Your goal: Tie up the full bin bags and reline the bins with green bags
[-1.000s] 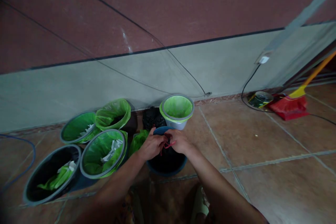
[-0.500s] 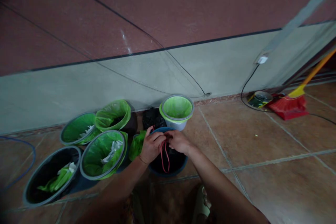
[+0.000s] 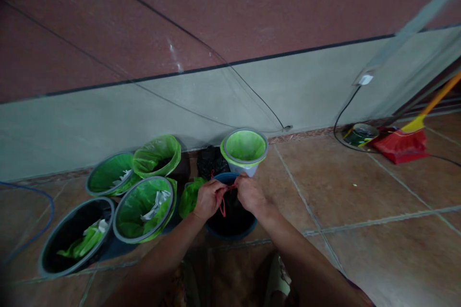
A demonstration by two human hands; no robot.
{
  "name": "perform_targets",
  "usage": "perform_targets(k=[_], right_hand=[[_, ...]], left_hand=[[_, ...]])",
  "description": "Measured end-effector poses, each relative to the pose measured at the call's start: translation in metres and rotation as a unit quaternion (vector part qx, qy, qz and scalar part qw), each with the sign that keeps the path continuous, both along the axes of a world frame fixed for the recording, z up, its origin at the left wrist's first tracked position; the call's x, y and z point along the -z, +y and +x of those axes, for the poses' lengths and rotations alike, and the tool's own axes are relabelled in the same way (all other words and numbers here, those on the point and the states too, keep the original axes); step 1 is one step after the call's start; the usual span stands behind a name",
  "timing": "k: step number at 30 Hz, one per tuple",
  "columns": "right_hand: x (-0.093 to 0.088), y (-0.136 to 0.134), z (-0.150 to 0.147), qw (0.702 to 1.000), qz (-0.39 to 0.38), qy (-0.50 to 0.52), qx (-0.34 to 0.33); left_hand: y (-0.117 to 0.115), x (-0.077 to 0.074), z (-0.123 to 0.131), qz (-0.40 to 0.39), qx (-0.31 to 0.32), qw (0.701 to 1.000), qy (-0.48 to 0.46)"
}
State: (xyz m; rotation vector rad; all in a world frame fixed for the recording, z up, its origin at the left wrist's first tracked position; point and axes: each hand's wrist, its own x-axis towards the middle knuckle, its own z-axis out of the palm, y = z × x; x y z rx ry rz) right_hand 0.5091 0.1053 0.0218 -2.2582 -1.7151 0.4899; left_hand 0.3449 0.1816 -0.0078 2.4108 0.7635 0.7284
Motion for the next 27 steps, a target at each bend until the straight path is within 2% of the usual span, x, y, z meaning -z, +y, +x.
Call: perform_targets(k=[2,5,9,12,15,18,20,23,27], right_hand=[[0.005,-0.003,0.003,0.998,-0.034,-0.048,0.017],[0.013,-0.005,0.009,0.997,-0.044,-0.054,0.023],[0.018,-0.004,0.012,0.997,-0.054,-0.052,0.023],[0.015,-0.002,0.012,0.996,-0.082,-0.022,0.024],[0.009,-0.001,0.01,0.996,-0.091,0.015,0.007],[0.001,0.0,0.007,0.996,-0.087,0.036,0.005],[-0.005,0.001,0.006,0.995,-0.082,0.051,0.011],[-0.014,0.001,0.005,0.995,-0.073,0.072,0.012],[-0.019,0.002,0.001,0.994,-0.045,0.097,-0.007]], left_hand=[[0.001,0.001,-0.004,-0.031,-0.026,0.998,0.04],[0.004,0.003,-0.007,-0.093,-0.077,0.988,0.1],[0.007,0.009,-0.003,-0.241,-0.103,0.956,0.135],[0.008,0.014,0.002,-0.355,-0.136,0.923,0.06],[0.006,0.013,0.009,-0.461,-0.163,0.869,-0.075],[0.003,0.008,0.013,-0.547,-0.149,0.806,-0.172],[0.0,0.004,0.015,-0.581,-0.127,0.78,-0.194],[-0.001,0.001,0.015,-0.586,-0.096,0.782,-0.188],[-0.001,0.002,0.015,-0.535,-0.032,0.83,-0.155]])
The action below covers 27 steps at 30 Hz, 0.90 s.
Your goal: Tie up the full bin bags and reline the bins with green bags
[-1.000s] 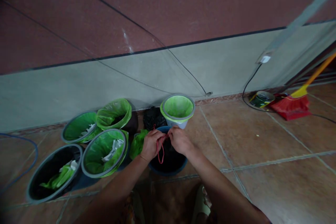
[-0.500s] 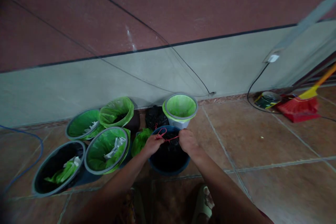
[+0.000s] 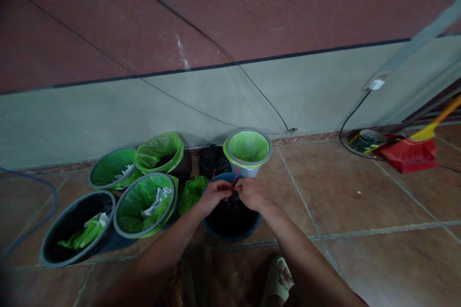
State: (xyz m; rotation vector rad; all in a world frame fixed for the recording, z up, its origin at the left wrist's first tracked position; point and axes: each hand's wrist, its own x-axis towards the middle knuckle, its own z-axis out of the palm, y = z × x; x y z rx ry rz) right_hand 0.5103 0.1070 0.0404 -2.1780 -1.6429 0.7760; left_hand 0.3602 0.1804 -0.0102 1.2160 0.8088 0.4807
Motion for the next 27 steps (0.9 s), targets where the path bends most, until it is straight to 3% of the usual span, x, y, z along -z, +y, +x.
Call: perform_targets(k=[5,10,12,18,23,27], right_hand=[[0.001,0.006,-0.006,0.996,0.066,0.06,-0.024],[-0.002,0.012,-0.002,0.979,0.092,0.151,0.103],[-0.002,0.011,0.0,0.98,0.077,0.14,0.115],[0.011,0.005,-0.007,0.996,0.066,0.057,0.006],[0.019,0.007,-0.016,0.991,0.014,0.087,-0.099],[0.02,0.007,-0.019,0.997,0.005,0.034,-0.07]], left_hand=[[-0.004,0.01,0.001,0.101,0.046,0.993,0.028],[-0.004,0.017,-0.003,0.121,0.061,0.988,0.066],[-0.002,0.018,-0.003,0.142,0.062,0.985,0.073],[-0.003,0.016,-0.003,0.164,0.072,0.982,0.064],[-0.006,0.009,-0.005,0.191,0.103,0.976,0.022],[-0.004,0.013,-0.004,0.197,0.08,0.976,0.042]])
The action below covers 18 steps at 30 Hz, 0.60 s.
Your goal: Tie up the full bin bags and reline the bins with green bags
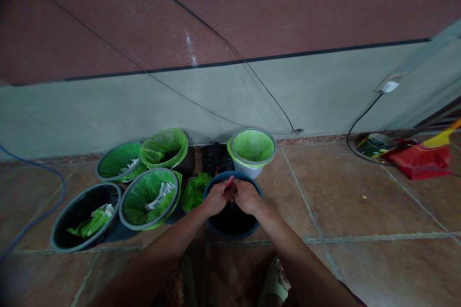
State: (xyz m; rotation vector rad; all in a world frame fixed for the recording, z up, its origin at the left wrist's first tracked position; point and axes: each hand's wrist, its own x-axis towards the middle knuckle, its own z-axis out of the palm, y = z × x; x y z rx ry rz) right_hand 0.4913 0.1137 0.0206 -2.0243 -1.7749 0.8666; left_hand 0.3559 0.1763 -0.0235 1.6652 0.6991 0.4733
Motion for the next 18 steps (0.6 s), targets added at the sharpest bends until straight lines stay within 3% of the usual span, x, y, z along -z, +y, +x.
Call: perform_targets(k=[2,5,9,11,13,18], right_hand=[[-0.001,0.0,0.0,0.999,0.002,-0.043,0.028],[-0.006,0.0,0.003,0.994,-0.009,-0.084,0.067],[-0.015,-0.002,0.006,0.994,-0.008,-0.06,0.087],[-0.019,-0.003,0.007,0.995,-0.007,-0.046,0.086],[-0.02,-0.004,0.008,0.996,-0.011,-0.041,0.082],[-0.012,-0.005,0.011,0.997,-0.024,-0.054,0.04]], left_hand=[[0.002,0.002,0.002,-0.033,-0.044,0.998,0.023],[0.003,-0.003,0.004,-0.141,-0.102,0.984,0.042],[0.004,-0.015,0.003,-0.292,-0.14,0.946,0.019],[0.005,-0.017,0.002,-0.316,-0.148,0.937,0.011],[0.007,-0.015,0.002,-0.277,-0.16,0.947,0.014],[0.009,-0.008,0.002,-0.033,-0.116,0.992,0.033]])
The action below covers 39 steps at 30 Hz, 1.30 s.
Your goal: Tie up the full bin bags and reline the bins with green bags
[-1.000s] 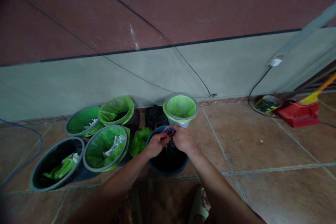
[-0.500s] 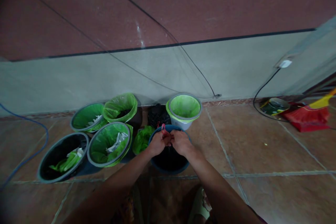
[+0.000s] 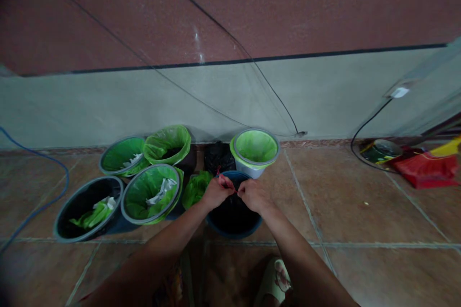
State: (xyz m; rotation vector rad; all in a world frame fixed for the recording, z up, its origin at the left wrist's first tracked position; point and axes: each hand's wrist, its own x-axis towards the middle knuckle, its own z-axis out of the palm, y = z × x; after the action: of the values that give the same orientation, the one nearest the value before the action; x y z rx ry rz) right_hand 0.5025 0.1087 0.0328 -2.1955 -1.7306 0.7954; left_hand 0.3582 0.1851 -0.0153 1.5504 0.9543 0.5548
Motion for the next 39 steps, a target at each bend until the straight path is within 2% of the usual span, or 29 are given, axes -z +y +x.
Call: perform_targets(k=[4,7,12,16,20,26,31,34,39], right_hand=[[0.009,0.003,-0.001,1.0,0.029,-0.005,0.011],[0.015,0.007,-0.004,0.998,0.048,0.031,0.002],[0.026,0.01,-0.009,0.992,0.033,0.117,0.019],[0.03,0.012,-0.008,0.978,0.037,0.2,0.039],[0.029,0.011,-0.005,0.973,0.033,0.222,0.058],[0.016,0.008,-0.004,0.99,0.037,0.132,0.031],[0.004,0.006,-0.006,0.997,0.038,-0.071,0.001],[0.005,0.003,-0.003,0.988,-0.001,-0.155,0.009],[0.013,0.001,-0.001,0.984,-0.041,-0.173,0.004]], left_hand=[[-0.003,-0.002,-0.001,0.096,0.027,0.995,0.006],[-0.006,-0.004,-0.001,0.163,0.031,0.986,0.004],[-0.008,-0.004,0.0,0.267,0.024,0.963,0.002],[-0.009,0.0,0.0,0.281,-0.019,0.959,-0.001],[-0.01,0.001,-0.002,0.272,-0.049,0.961,0.003],[-0.008,-0.003,-0.001,0.233,-0.033,0.972,-0.001],[-0.007,0.0,-0.005,0.226,-0.01,0.972,0.061],[-0.003,0.005,-0.012,0.254,0.021,0.958,0.131],[0.003,0.013,-0.018,0.245,0.044,0.947,0.203]])
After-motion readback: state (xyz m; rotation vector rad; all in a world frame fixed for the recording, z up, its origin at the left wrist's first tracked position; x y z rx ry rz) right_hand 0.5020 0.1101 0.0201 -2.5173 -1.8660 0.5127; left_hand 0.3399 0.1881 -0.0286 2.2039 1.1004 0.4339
